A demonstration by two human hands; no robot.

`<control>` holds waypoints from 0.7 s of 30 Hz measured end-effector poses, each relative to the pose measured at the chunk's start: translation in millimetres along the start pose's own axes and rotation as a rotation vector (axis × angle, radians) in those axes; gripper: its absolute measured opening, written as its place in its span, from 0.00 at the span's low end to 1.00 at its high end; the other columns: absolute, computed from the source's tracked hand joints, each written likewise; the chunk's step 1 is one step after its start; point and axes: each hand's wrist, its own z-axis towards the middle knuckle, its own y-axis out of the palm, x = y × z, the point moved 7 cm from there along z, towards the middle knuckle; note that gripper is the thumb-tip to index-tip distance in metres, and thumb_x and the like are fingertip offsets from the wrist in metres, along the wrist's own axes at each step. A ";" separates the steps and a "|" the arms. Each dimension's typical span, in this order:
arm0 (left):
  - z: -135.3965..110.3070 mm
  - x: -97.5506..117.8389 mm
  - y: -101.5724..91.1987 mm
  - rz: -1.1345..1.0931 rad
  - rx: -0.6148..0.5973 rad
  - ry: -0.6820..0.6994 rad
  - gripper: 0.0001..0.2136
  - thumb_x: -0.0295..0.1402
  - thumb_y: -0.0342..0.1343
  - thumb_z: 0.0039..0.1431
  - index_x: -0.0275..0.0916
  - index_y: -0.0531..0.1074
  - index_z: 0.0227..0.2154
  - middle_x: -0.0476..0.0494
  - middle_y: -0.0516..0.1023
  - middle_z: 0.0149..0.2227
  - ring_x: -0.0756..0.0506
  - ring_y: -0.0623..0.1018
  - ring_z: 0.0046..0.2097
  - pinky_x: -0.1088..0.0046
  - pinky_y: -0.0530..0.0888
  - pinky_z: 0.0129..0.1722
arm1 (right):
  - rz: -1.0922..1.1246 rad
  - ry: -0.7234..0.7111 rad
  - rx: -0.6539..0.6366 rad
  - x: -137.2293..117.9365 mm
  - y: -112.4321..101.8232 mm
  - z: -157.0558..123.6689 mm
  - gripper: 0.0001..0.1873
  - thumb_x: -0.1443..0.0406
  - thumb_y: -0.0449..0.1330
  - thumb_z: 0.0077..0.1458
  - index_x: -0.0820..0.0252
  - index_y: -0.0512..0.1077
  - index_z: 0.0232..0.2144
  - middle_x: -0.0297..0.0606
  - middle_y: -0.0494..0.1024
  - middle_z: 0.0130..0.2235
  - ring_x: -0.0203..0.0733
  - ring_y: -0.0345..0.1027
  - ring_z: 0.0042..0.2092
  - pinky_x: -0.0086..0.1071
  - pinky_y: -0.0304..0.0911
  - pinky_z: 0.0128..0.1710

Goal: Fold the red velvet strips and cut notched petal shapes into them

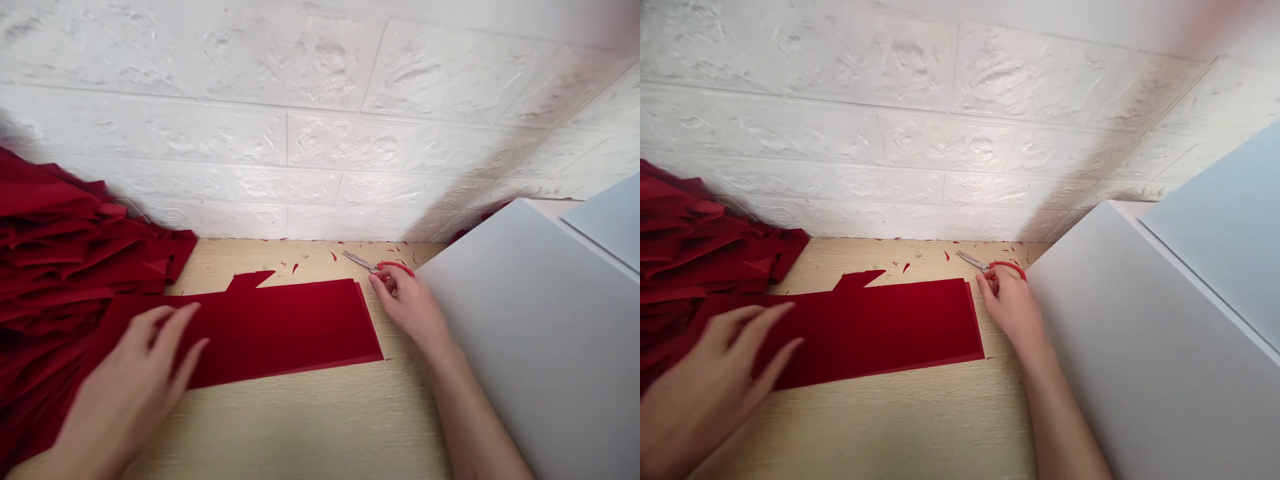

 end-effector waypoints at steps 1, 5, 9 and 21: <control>3.7 20.3 2.7 0.009 0.012 0.104 0.25 0.42 0.46 0.68 0.42 0.55 0.65 0.30 0.67 0.56 0.32 0.76 0.50 0.53 0.78 0.43 | -0.003 -0.018 -0.019 -0.7 1.6 0.1 0.14 0.54 0.52 0.64 0.56 0.71 0.37 0.39 0.80 0.35 0.45 0.73 0.35 0.34 0.58 0.32; 9.7 85.5 17.2 -0.080 -0.001 0.414 0.26 0.47 0.50 0.67 0.40 0.62 0.62 0.32 0.66 0.63 0.32 0.69 0.62 0.53 0.74 0.56 | -0.057 -0.087 -0.115 -4.6 8.1 -1.5 0.13 0.54 0.54 0.63 0.55 0.69 0.31 0.36 0.79 0.29 0.44 0.71 0.31 0.34 0.55 0.28; 11.6 113.1 36.8 -0.112 -0.083 0.520 0.31 0.49 0.49 0.67 0.42 0.54 0.69 0.35 0.57 0.70 0.33 0.57 0.70 0.48 0.64 0.65 | -0.109 -0.145 -0.168 -9.1 10.0 -4.5 0.05 0.62 0.55 0.61 0.54 0.67 0.33 0.34 0.79 0.31 0.42 0.71 0.32 0.33 0.52 0.28; 9.1 127.1 55.9 -0.130 -0.191 0.645 0.33 0.48 0.46 0.69 0.50 0.42 0.71 0.43 0.49 0.73 0.33 0.50 0.73 0.44 0.57 0.67 | -0.106 -0.101 -0.128 -6.6 10.5 -3.6 0.09 0.58 0.57 0.62 0.54 0.67 0.31 0.32 0.80 0.31 0.41 0.71 0.32 0.33 0.52 0.28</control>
